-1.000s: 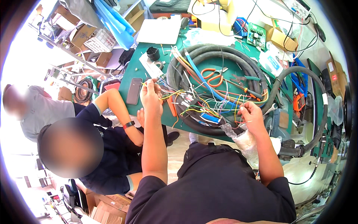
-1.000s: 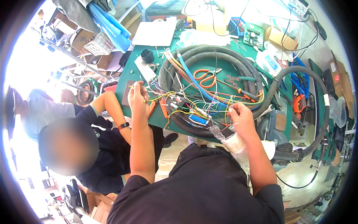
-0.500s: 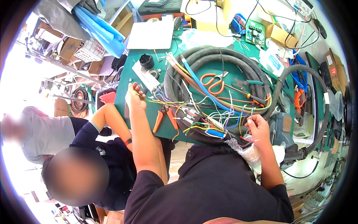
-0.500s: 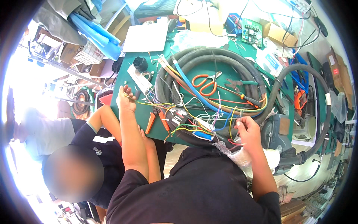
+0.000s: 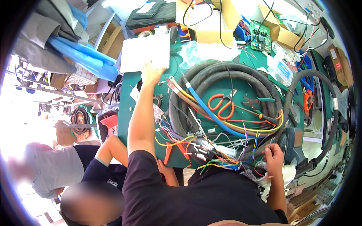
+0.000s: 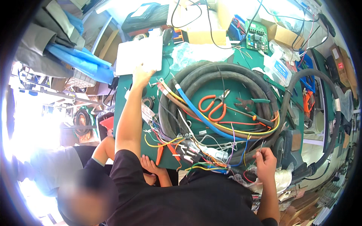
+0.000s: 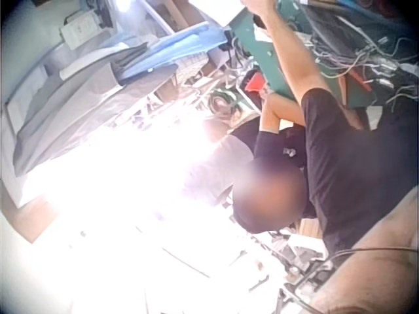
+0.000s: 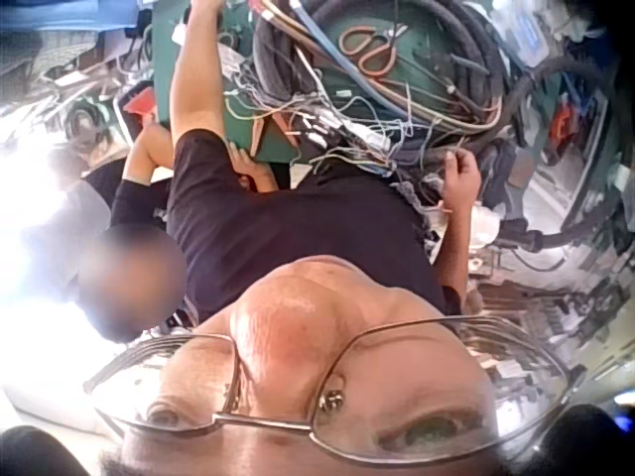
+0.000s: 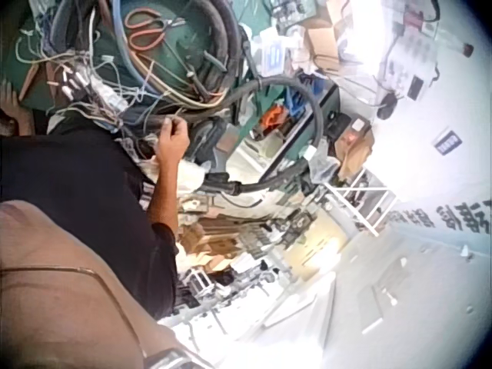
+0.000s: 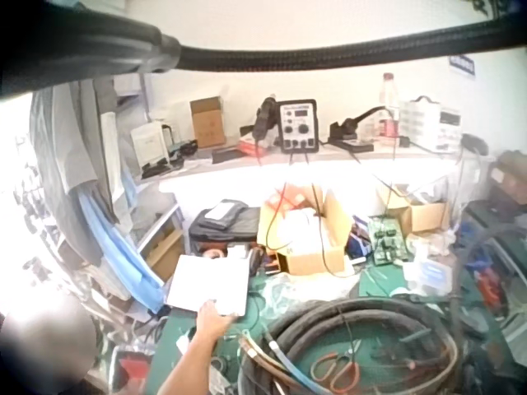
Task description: The person connects individual colored wires to a large cable bundle using a crimping tool and secures them.
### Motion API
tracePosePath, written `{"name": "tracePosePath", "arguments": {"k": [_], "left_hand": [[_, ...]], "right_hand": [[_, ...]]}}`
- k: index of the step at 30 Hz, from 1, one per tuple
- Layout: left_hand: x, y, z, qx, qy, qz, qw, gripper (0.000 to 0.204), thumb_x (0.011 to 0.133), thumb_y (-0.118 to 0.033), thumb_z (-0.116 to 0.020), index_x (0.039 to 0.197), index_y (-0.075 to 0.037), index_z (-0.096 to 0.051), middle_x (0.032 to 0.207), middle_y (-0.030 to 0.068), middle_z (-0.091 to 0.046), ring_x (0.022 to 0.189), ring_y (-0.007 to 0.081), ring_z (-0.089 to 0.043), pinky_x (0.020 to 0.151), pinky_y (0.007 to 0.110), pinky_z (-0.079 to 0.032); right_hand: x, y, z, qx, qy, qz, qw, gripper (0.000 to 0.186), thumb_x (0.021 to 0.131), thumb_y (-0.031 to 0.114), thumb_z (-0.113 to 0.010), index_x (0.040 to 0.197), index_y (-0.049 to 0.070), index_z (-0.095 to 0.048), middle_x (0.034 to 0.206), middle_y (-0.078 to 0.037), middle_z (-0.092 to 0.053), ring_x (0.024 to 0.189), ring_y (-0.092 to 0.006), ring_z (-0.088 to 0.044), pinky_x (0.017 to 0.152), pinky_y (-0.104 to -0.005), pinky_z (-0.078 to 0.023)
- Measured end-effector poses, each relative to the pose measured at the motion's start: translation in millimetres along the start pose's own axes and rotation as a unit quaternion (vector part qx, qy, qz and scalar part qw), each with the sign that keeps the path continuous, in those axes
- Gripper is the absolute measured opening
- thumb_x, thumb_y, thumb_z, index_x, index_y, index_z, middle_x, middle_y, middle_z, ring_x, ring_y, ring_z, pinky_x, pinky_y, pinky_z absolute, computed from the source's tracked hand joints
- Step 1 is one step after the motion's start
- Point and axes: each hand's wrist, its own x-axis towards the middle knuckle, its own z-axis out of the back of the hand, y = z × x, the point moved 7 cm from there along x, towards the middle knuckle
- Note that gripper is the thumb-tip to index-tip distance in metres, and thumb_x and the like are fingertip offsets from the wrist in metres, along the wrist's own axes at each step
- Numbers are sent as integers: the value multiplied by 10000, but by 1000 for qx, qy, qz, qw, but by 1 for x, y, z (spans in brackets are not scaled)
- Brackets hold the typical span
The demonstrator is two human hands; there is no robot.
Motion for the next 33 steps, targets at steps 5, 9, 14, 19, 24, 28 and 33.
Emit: {"name": "tracePosePath", "arguments": {"k": [5, 9, 14, 19, 24, 28, 33], "left_hand": [[42, 4, -24, 131, 41, 31, 990, 1105, 611, -443, -815, 1459, -62, -218, 1511, 202, -229, 1425, 342, -160, 1116, 551, -195], [58, 11, -32, 153, 59, 34, 986, 1066, 634, -410, -808, 1462, -81, -223, 1502, 199, -246, 1403, 348, -205, 1089, 567, -227], [85, 47, -28, 30, -37, -11, 999, 745, 768, -271, -718, 1383, -25, -377, 1350, 223, -463, 1265, 325, -441, 1028, 502, -345], [107, 167, -30, -463, -184, 277, 822, 478, 893, -161, -575, 1326, -8, -442, 1193, 145, -589, 1065, 289, -610, 832, 518, -500], [113, 189, -38, -565, -202, 268, 754, 454, 908, -285, -574, 1153, 93, -519, 1080, 181, -607, 917, 289, -595, 761, 444, -508], [111, 187, -39, -561, -202, 263, 759, 448, 907, -298, -572, 1097, 107, -554, 1016, 180, -629, 799, 261, -610, 649, 368, -491], [92, 156, -21, -545, -173, 321, 755, 309, 911, -202, -544, 1139, 4, -565, 979, 113, -665, 686, 172, -666, 460, 269, -452]], "right_hand": [[2, 2, 0, -6, -21, -63, 998, 85, 921, 96, -552, 926, 12, -565, 754, -28, -613, 651, -62, -520, 592, -216, -424], [3, 2, -2, -9, -26, -91, 995, 92, 929, 108, -552, 933, 16, -557, 773, -33, -610, 650, -67, -524, 593, -214, -427], [3, -2, -3, -19, -43, -87, 995, 116, 939, 157, -559, 938, 41, -553, 744, -21, -602, 596, -53, -490, 541, -191, -412], [5, -3, -3, -6, -39, -105, 994, 85, 941, 111, -540, 947, 27, -545, 776, -29, -596, 669, -66, -528, 593, -208, -424], [9, 2, -4, -13, -16, -94, 995, 85, 944, 109, -536, 948, 25, -543, 795, -28, -589, 684, -69, -538, 596, -208, -426], [7, 1, -5, -3, -22, -90, 996, 85, 944, 108, -537, 939, 24, -545, 801, -29, -590, 682, -68, -537, 591, -206, -424], [7, 2, -4, -6, -12, -95, 995, 82, 942, 104, -538, 935, 23, -549, 804, -30, -594, 684, -67, -540, 591, -206, -425]]}}
